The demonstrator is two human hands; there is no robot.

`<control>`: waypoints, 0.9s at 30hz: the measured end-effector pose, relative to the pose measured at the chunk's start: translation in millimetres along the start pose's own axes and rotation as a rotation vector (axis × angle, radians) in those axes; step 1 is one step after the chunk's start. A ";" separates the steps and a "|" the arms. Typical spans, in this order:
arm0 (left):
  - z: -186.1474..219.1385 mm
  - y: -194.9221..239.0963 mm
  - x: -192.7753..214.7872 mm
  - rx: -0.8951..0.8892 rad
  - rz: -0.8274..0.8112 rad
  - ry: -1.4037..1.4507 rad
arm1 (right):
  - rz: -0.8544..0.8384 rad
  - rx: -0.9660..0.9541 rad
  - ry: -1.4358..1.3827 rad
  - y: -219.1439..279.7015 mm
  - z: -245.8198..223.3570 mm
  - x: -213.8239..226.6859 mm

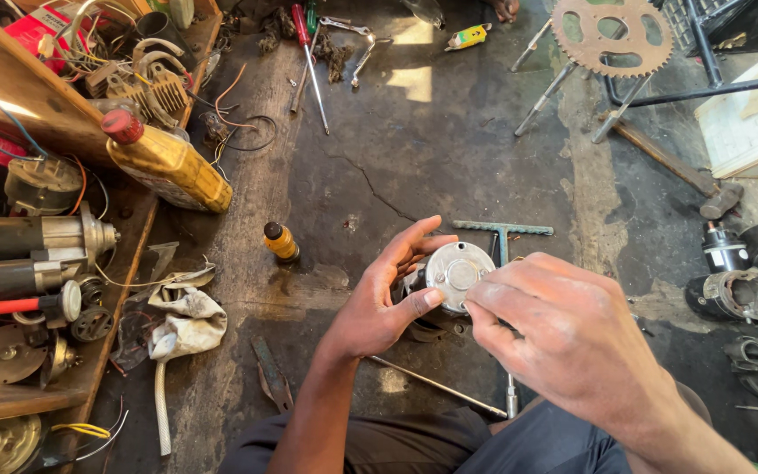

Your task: The person uses a T-handle wrench to loosen and remove bolts from a cylindrical motor housing. They then separate the housing into two halves, revealing internal gears, and place the parts on the floor.

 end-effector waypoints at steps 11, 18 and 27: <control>-1.0 1.0 0.8 0.006 0.007 -0.035 | 0.128 -0.103 0.011 -20.9 0.2 60.4; -2.7 0.3 1.4 0.027 0.026 -0.074 | 0.164 -0.160 -0.114 28.4 72.8 66.2; 3.6 -2.2 -3.6 0.041 0.027 -0.020 | 0.472 -0.893 -1.366 150.1 334.2 -41.9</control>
Point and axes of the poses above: each hand's wrist, its own y-axis away from the middle knuckle, its own x-axis out of the back of the hand, z = x × y, the point moved 9 cm from there along -y, towards the middle knuckle, and after that the axes turned 8 degrees about y, right-handed, at the moved point
